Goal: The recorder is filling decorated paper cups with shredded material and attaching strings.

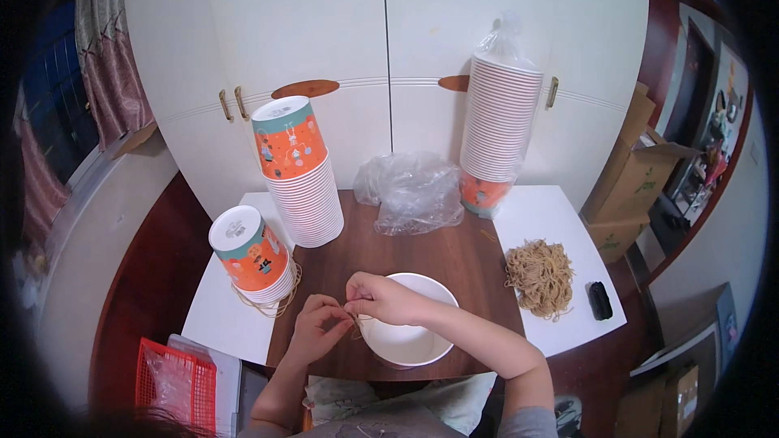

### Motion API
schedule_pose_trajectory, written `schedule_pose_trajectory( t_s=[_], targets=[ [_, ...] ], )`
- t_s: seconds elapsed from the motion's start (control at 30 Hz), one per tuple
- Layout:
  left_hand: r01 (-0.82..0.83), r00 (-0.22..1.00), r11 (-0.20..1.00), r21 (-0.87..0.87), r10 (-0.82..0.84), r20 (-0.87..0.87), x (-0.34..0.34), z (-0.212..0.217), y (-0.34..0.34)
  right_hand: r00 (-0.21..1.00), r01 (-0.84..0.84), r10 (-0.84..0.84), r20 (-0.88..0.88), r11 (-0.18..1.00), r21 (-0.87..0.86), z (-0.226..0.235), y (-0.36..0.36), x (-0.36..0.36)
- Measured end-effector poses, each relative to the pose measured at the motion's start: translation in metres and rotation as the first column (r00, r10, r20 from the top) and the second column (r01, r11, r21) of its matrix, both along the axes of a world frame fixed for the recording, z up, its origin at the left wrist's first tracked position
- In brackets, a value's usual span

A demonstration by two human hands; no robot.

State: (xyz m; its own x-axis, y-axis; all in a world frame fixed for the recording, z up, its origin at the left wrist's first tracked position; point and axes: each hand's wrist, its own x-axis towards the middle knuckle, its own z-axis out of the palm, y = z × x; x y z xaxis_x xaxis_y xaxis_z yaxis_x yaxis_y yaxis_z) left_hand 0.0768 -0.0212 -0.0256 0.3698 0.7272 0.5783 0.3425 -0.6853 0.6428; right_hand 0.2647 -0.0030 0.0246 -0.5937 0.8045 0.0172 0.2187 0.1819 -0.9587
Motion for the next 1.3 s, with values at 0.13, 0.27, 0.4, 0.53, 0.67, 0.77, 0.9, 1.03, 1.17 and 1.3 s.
schedule_pose_trajectory(
  t_s=[0.13,0.27,0.4,0.53,0.67,0.77,0.9,1.03,1.17,1.3],
  targets=[
    [-0.022,0.995,0.994,-0.111,0.033,0.091,-0.003,0.007,0.001,0.997,0.041,-0.047,0.069,0.996,0.083,0.007,-0.001,-0.003],
    [0.104,0.983,0.978,-0.179,-0.074,0.167,-0.003,-0.003,0.005,0.992,0.005,-0.012,0.124,0.998,0.057,0.007,0.002,-0.004],
    [0.171,0.969,0.933,-0.317,-0.101,0.226,-0.001,-0.015,0.009,0.998,-0.017,0.014,0.055,0.998,0.065,0.002,0.002,-0.007],
    [0.154,0.976,0.963,-0.223,-0.113,0.185,-0.001,-0.007,0.008,0.998,-0.022,0.02,0.059,0.999,0.033,0.001,0.003,-0.009],
    [0.11,0.989,0.987,-0.118,-0.12,-0.086,-0.005,-0.007,0.01,0.996,0.034,-0.052,-0.074,0.973,-0.227,0.01,0.004,-0.004],
    [0.133,0.983,0.966,-0.221,-0.158,-0.095,-0.008,-0.016,0.009,0.994,0.049,-0.055,-0.098,0.997,-0.066,0.02,0.002,-0.002],
    [0.188,0.977,0.956,-0.226,-0.204,-0.054,-0.01,-0.013,0.011,0.984,0.021,-0.062,0.167,0.971,0.24,0.045,-0.004,0.0],
    [0.194,0.969,0.966,-0.172,-0.216,-0.118,-0.01,-0.006,0.008,0.95,-0.049,-0.088,0.299,0.905,0.422,0.066,-0.008,0.01],
    [0.259,0.95,0.957,-0.131,-0.277,-0.143,-0.013,-0.006,0.006,0.995,0.076,-0.09,0.039,0.959,0.274,0.081,-0.005,0.035],
    [0.303,0.926,0.948,-0.1,-0.317,-0.203,-0.011,-0.007,-0.007,0.899,0.303,-0.24,-0.366,0.945,0.126,0.093,0.004,0.073]
  ],
)
